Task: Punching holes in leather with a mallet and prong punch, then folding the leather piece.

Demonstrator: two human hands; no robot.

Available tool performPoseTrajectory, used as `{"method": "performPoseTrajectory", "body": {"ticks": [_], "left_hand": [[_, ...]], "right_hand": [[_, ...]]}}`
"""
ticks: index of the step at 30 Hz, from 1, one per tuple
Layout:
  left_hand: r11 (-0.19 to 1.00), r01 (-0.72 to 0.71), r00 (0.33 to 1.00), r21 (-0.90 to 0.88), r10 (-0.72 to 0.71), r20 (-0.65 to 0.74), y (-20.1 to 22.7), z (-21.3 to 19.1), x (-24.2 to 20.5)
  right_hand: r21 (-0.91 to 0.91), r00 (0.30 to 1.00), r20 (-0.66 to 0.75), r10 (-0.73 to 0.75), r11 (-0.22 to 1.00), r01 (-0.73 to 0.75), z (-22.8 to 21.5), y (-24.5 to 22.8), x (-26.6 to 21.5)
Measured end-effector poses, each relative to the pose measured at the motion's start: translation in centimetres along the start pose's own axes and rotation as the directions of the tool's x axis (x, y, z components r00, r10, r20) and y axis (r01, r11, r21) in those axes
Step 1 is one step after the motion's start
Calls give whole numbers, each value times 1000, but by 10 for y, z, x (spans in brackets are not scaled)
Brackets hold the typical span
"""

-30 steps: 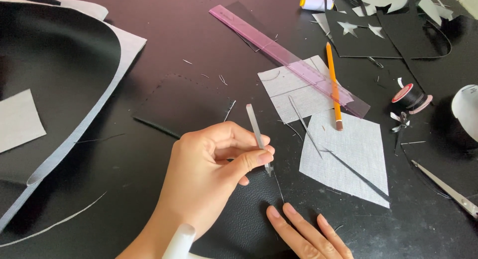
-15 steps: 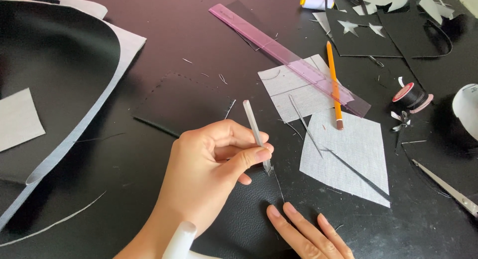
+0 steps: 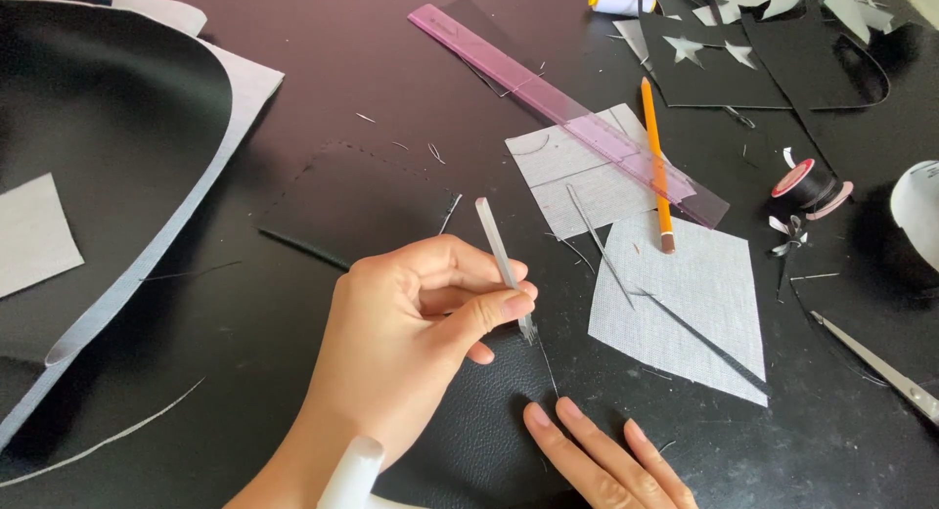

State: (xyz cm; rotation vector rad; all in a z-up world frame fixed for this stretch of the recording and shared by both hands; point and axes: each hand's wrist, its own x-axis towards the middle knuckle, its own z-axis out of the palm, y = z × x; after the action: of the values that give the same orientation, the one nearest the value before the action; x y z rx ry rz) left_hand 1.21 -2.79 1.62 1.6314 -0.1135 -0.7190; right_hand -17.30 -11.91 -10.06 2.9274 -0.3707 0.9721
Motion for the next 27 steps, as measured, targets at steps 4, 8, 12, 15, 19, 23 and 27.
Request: {"method": "performPoseTrajectory", "body": {"ticks": [4,8,12,15,19,23,27], "left_hand": [[1000,-16,1000,5,16,5,-1,0,-1],[995,-76,997,72,75,10,-3,0,-2],[983,-155,988,97,153,27,-7,0,-2],[968,-239,971,82,235,53,-11,0,-2],[930,-359,933,75,354,68,-18,0,-1],[920,-371,928,123,362,89,-16,1,-3],[925,-345,938,158,331,106,-14,1,-4]], "right_hand": [[19,999,42,-2,1000,1,-3,1,1],[-13,999,3,-47,999,47,1,5,-1],[29,999,35,0,1000,-1,-6,1,3],[4,1000,4,-12,1000,12,-5,-1,3],[51,994,101,48,997,-53,-9,1,0],[70,989,141,45,996,-56,-12,4,0],[116,969,241,54,990,-84,-16,8,-1]]}}
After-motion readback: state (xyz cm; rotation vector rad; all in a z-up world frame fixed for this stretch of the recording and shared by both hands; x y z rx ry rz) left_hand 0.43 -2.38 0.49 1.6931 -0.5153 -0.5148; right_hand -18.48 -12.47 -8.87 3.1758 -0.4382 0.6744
